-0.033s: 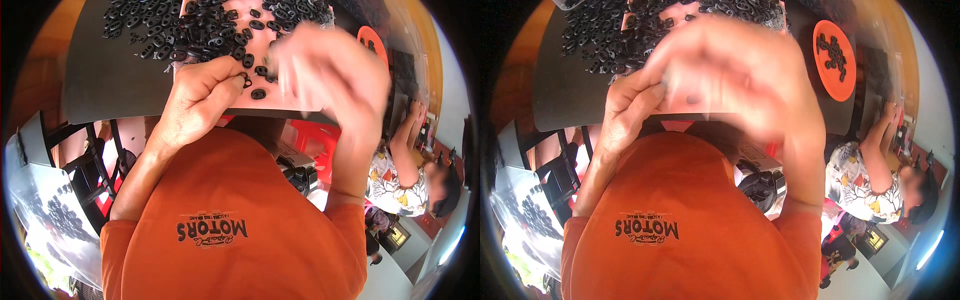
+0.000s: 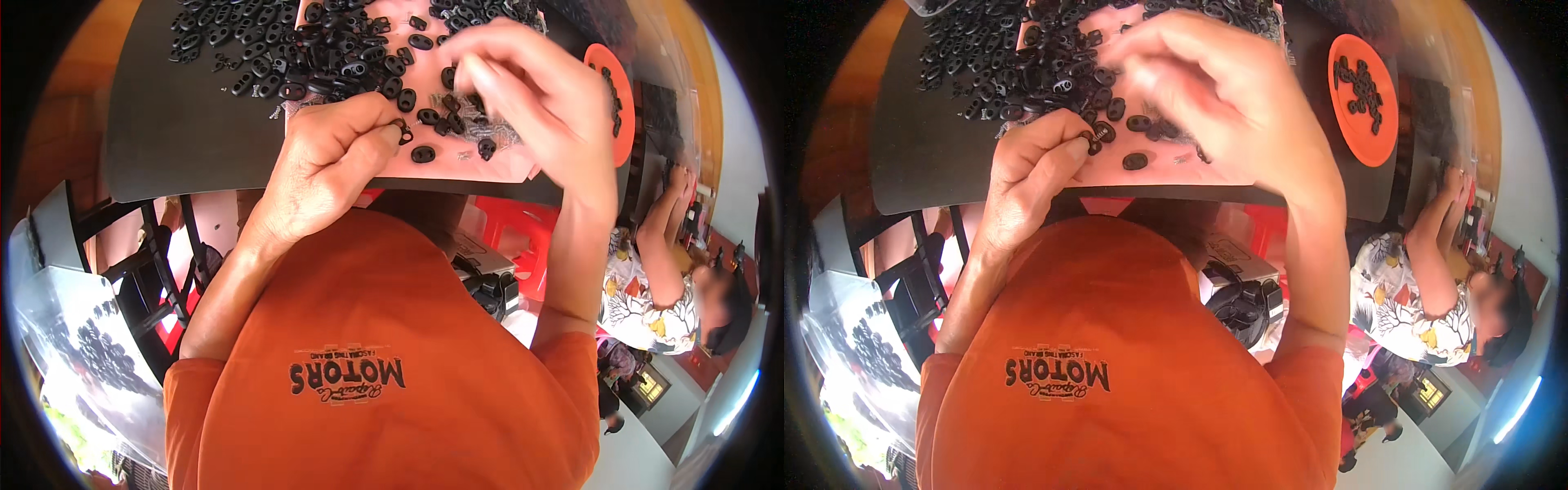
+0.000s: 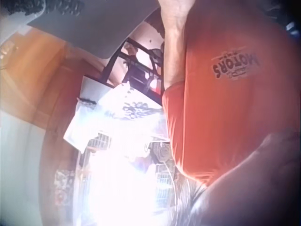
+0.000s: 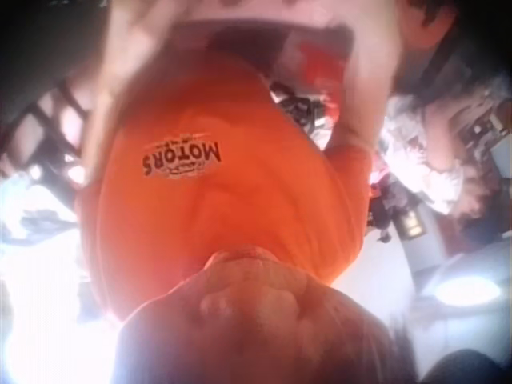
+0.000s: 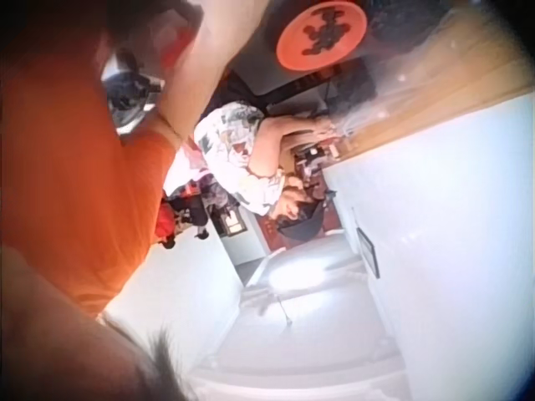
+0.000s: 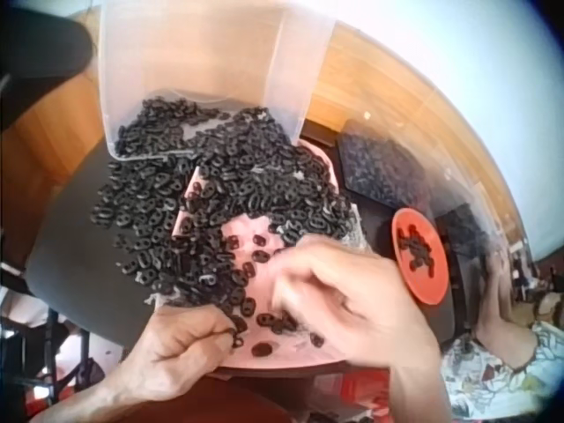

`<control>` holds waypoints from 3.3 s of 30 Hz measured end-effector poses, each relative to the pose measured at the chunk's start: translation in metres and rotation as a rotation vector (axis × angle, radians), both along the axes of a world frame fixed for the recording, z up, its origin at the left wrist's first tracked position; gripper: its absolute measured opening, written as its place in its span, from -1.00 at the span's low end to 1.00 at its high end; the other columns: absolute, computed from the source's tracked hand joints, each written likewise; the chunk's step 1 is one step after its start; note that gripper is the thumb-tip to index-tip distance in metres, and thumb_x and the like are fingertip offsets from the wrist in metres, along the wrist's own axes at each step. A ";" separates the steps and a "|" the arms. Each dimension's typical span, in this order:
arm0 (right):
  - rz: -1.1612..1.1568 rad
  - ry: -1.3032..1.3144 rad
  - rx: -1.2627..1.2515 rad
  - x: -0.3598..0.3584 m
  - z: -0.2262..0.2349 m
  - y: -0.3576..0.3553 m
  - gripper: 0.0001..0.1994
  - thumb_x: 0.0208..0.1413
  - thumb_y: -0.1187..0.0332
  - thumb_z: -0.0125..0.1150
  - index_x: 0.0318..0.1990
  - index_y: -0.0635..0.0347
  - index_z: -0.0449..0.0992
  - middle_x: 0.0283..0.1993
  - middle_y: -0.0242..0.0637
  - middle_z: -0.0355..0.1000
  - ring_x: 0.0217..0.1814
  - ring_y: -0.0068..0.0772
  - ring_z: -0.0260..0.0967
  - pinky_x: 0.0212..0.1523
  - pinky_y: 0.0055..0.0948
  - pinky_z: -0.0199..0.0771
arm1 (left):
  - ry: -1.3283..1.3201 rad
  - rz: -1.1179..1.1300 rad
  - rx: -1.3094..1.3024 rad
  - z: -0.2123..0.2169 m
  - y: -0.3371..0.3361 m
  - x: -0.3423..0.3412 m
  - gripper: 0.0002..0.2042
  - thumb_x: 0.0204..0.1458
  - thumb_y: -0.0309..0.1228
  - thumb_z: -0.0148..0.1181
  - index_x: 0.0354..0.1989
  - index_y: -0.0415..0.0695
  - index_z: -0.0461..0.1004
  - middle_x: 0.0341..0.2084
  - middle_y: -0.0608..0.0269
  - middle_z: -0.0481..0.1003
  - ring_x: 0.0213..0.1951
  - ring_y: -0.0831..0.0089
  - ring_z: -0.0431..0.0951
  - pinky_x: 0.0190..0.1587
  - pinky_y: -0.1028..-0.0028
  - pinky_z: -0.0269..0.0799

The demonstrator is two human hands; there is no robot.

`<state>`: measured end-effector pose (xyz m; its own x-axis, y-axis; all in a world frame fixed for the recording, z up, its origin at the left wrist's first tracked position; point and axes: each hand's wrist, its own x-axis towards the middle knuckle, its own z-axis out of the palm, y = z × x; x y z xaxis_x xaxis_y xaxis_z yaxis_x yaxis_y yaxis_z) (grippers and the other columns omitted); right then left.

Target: The person sits at a table and repeatedly picks up small black plastic rings and metal screws. They insert the screws into the rings and place the assembled units onto a pink mat. The person continues this repetitive assembly process throughout the clip.

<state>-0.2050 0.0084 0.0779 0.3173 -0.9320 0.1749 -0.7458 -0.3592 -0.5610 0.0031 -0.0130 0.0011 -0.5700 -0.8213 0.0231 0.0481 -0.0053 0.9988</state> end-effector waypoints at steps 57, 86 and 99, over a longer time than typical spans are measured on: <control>0.074 -0.616 0.491 0.014 -0.029 -0.014 -0.81 0.19 0.35 0.15 -0.42 0.27 0.47 -0.60 -0.63 0.19 -0.56 -0.85 0.03 -0.59 -0.68 0.04 | 0.103 -0.092 0.243 0.011 -0.006 0.008 -0.86 0.11 -0.46 -0.03 -0.48 -0.19 0.36 -0.64 0.53 0.24 -0.57 0.78 0.12 -0.54 0.66 -0.03; 0.071 0.087 -0.406 0.034 -0.051 0.008 -0.55 -0.17 0.29 0.45 -0.18 0.33 0.39 -0.28 -0.22 0.37 -0.44 -0.29 0.44 -0.54 -0.42 0.49 | 0.178 0.011 0.399 0.014 -0.006 0.007 -0.78 0.07 -0.43 0.02 -0.55 -0.26 0.48 -0.68 0.37 0.40 -0.63 0.69 0.34 -0.59 0.62 0.18; 0.154 0.128 -0.251 0.027 -0.033 0.012 -0.68 -0.05 0.41 0.34 -0.15 0.31 0.42 -0.38 -0.26 0.28 -0.56 -0.34 0.29 -0.52 -0.35 0.33 | 0.025 -0.087 0.194 0.014 -0.014 0.001 -0.79 0.07 -0.42 0.01 -0.47 -0.32 0.49 -0.69 0.38 0.38 -0.58 0.72 0.32 -0.54 0.60 0.27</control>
<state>-0.1783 0.0204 0.0452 0.4856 -0.8043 0.3426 -0.7310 -0.5885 -0.3454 0.0042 -0.0267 0.0152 -0.6400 -0.7596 -0.1157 0.0634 -0.2023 0.9773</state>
